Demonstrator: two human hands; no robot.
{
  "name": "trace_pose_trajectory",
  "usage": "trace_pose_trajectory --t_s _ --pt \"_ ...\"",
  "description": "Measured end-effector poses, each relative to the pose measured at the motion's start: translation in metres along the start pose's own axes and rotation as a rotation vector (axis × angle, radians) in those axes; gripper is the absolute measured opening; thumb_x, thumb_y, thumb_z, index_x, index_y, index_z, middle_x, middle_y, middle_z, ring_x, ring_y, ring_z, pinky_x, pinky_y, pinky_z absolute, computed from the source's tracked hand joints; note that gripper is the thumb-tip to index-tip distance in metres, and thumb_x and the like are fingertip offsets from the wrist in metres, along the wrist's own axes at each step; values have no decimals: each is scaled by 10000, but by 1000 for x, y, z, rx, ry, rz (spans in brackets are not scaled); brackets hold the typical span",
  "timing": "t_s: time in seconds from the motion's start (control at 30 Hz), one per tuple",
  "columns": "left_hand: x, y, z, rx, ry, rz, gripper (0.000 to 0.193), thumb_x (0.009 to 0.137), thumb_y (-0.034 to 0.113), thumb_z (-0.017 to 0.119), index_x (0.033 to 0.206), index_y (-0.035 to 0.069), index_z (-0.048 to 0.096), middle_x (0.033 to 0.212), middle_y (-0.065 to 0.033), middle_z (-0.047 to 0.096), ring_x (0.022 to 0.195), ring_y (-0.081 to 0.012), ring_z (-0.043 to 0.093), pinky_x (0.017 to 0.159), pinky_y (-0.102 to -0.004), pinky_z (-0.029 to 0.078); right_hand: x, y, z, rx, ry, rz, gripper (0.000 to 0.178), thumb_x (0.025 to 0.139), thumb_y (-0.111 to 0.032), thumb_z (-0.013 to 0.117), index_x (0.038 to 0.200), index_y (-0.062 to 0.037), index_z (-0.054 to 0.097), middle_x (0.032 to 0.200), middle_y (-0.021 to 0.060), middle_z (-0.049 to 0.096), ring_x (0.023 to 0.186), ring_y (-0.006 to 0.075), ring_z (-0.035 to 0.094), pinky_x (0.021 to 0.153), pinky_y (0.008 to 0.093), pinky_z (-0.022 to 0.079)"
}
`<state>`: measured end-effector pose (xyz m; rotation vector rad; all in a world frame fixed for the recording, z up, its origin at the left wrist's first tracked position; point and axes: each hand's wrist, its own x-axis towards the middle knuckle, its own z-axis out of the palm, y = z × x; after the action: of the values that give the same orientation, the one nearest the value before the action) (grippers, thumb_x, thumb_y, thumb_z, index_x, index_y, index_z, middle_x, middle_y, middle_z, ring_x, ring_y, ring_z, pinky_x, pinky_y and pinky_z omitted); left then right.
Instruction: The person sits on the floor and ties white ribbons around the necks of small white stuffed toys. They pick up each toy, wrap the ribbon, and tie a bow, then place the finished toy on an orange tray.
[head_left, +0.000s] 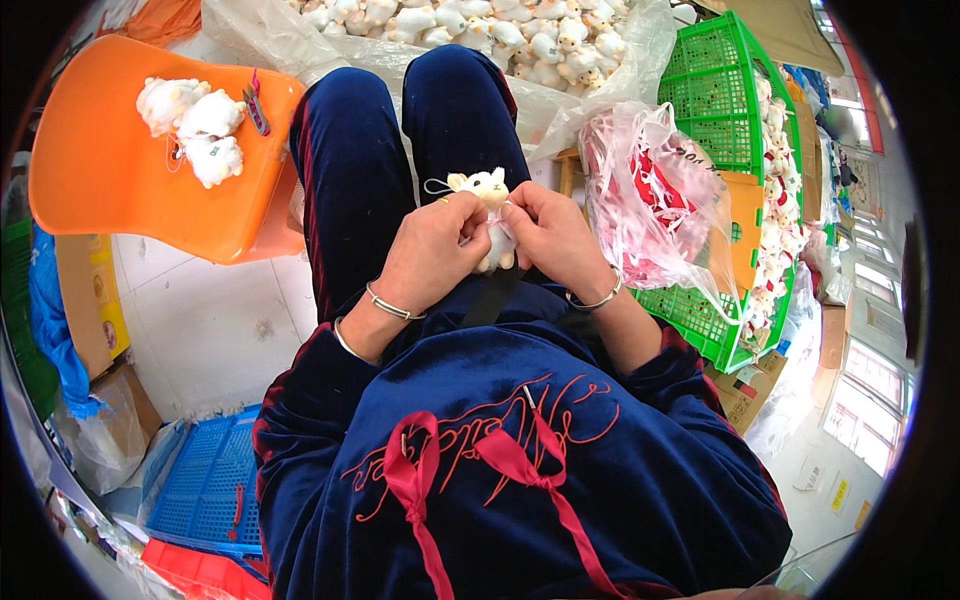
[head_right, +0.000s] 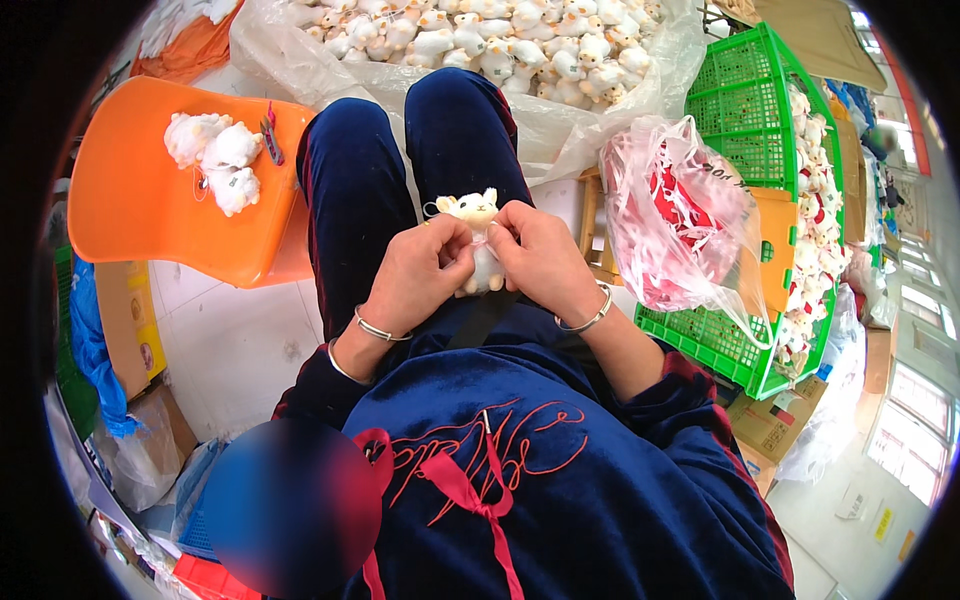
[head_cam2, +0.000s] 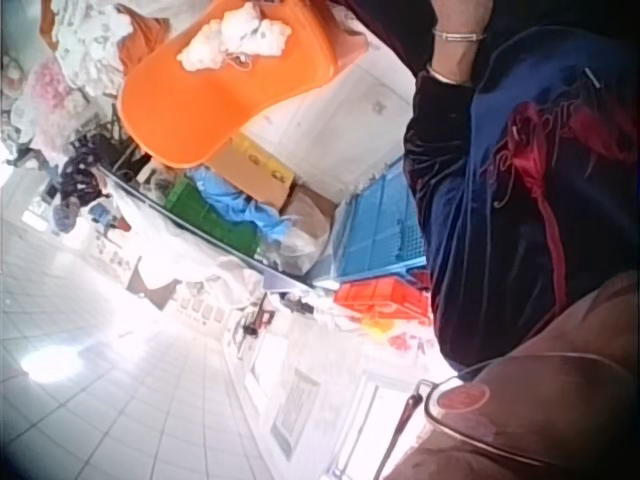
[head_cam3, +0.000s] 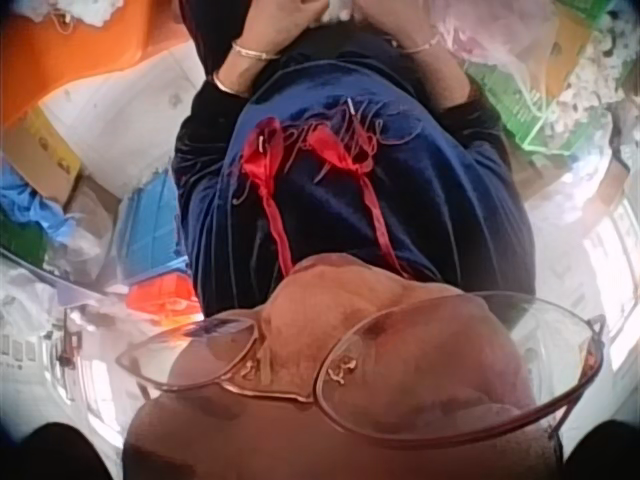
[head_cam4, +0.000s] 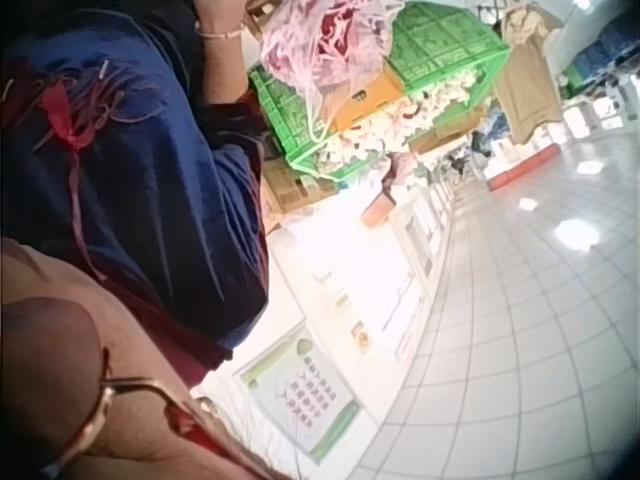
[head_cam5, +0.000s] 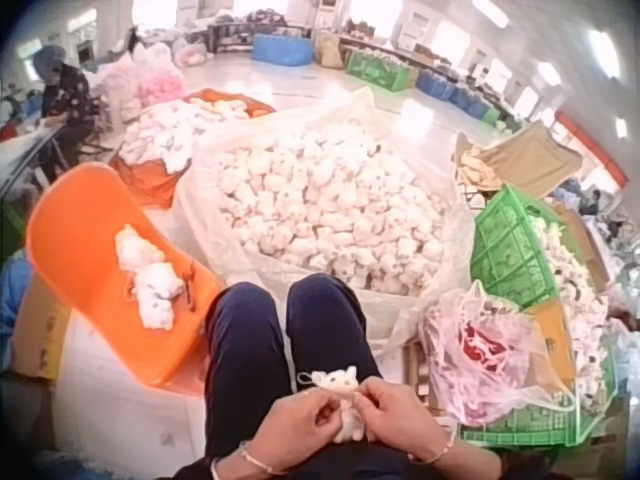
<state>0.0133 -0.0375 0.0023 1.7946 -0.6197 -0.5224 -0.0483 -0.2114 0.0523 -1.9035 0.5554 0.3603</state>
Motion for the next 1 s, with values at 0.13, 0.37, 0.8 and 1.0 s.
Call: trace_pose_trajectory --t_s 0.13,0.37,0.8,1.0 --pt "-1 -9 2 4 43 126 138 873 98 679 979 26 626 820 -183 681 709 -355 694 626 -411 546 1 3 0 -11 -19 -7 183 1033 -168 568 956 -5 604 678 29 630 497 80 585 459 254 436" --pt "-5 -14 1 -162 56 11 116 937 110 645 977 3 629 771 -151 696 684 -252 721 605 -341 552 2 2 -3 101 -58 115 178 1038 -184 591 953 -28 598 678 18 628 494 63 588 432 211 406" --pt "0 -9 -2 -138 12 -36 170 900 78 689 1045 -3 653 784 -149 721 699 -231 739 645 -324 571 5 2 -4 125 -87 69 159 1042 -183 581 990 -34 597 728 7 646 524 50 603 448 192 392" --pt "0 -12 1 -23 37 49 201 888 85 701 1083 61 656 828 -160 724 733 -302 739 642 -354 573 6 5 -5 116 -95 57 181 1050 -193 570 988 -25 599 733 7 644 522 52 599 452 197 386"
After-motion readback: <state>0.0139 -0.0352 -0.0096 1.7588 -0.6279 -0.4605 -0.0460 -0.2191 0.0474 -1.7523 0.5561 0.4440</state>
